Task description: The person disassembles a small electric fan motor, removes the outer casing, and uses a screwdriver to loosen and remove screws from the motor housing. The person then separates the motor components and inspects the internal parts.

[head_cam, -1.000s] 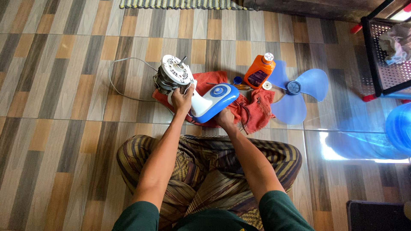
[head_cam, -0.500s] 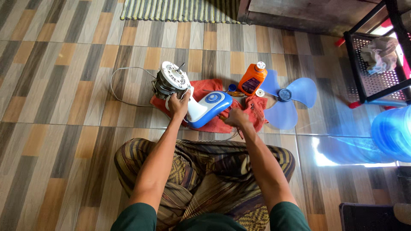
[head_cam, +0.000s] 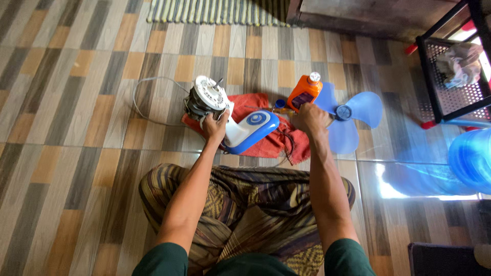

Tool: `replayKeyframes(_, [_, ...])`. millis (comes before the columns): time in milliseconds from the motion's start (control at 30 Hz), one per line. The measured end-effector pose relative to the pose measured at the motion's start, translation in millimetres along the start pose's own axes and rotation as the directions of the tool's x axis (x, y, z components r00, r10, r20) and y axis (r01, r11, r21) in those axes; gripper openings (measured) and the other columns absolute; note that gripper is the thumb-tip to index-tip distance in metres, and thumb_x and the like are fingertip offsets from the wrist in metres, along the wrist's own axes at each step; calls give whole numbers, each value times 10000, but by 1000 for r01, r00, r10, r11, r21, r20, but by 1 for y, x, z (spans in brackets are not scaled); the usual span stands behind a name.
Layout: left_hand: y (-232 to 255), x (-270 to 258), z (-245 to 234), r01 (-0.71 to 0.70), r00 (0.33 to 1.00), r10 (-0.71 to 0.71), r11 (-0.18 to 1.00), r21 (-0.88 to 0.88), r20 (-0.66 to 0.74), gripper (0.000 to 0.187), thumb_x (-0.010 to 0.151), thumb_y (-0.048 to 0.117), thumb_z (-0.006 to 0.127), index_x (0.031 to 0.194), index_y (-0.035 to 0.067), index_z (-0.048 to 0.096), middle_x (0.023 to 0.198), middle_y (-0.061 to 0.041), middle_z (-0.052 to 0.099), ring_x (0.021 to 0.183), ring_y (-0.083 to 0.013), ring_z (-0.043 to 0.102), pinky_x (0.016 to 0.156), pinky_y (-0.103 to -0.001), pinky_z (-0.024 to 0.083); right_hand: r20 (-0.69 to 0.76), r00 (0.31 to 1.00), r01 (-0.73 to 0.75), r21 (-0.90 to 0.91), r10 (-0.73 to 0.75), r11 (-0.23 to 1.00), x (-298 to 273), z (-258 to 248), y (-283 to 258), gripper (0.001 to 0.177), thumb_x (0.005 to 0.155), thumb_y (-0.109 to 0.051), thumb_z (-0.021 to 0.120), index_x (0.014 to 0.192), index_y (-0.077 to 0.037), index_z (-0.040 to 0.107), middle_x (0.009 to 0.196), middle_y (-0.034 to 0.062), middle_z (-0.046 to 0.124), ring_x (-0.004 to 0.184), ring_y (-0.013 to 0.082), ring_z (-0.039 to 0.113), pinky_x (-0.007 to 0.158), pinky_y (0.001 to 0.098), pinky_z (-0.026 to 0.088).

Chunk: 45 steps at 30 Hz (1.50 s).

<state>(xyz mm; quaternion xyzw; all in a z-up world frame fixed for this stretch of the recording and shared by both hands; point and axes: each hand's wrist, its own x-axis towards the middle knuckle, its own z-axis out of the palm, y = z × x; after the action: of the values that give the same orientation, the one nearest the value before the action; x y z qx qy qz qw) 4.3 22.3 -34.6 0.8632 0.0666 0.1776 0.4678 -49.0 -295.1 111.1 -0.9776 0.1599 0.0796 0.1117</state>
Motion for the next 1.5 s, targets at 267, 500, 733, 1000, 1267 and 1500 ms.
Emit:
replayKeyframes(267, [7, -11, -11, 6, 998, 1, 992, -125, 55, 567, 830, 522, 774, 889, -40, 722, 814, -189, 748, 748, -323, 741, 702, -425, 552, -292, 934, 219, 11, -206, 976, 23, 54, -10, 197, 865, -185, 699, 1001, -61, 768, 1044, 198, 732, 964, 381, 717, 795, 491, 583])
replayKeyframes(500, [20, -16, -22, -105, 993, 114, 976, -190, 38, 508, 871, 463, 778, 1009, -26, 753, 914, -182, 769, 846, -309, 757, 752, -409, 564, -250, 941, 258, 104, -226, 960, 21, 67, -29, 270, 905, -192, 695, 1162, -117, 731, 1120, 178, 700, 1050, 389, 657, 874, 504, 536])
replayKeyframes(733, [19, -16, -23, -40, 993, 59, 983, -182, 99, 488, 872, 481, 756, 999, 9, 766, 914, -138, 790, 819, -258, 768, 733, -387, 573, -172, 915, 379, 59, -364, 924, 25, 72, -32, 314, 929, -154, 669, 1239, -110, 695, 1129, 181, 705, 1059, 371, 663, 921, 532, 509])
replayKeyframes(1000, [14, -17, -22, -19, 988, 47, 982, -186, 146, 493, 878, 490, 742, 1002, 13, 762, 893, -106, 789, 792, -228, 761, 716, -371, 573, -331, 803, 596, 440, -495, 672, 18, 89, -63, 266, 916, -207, 689, 1122, -50, 752, 1294, 176, 690, 1147, 335, 668, 998, 453, 575])
replayKeyframes(1267, [22, -19, -25, -24, 980, 67, 974, -223, 187, 478, 866, 463, 769, 1057, 24, 766, 942, -118, 795, 855, -247, 773, 745, -375, 584, 26, 792, 477, 597, -610, 645, -19, 137, -137, 813, 715, -398, 873, 1333, -13, 513, 1207, 227, 684, 990, 359, 735, 910, 431, 602])
replayKeyframes(1500, [31, -16, -40, -131, 950, 209, 940, -313, 230, 529, 877, 499, 767, 1091, 15, 744, 1022, -123, 796, 943, -257, 785, 810, -383, 594, -194, 814, 498, 717, -547, 487, -21, 164, -142, 648, 711, -302, 831, 1244, -28, 584, 1034, 190, 751, 938, 293, 748, 829, 405, 591])
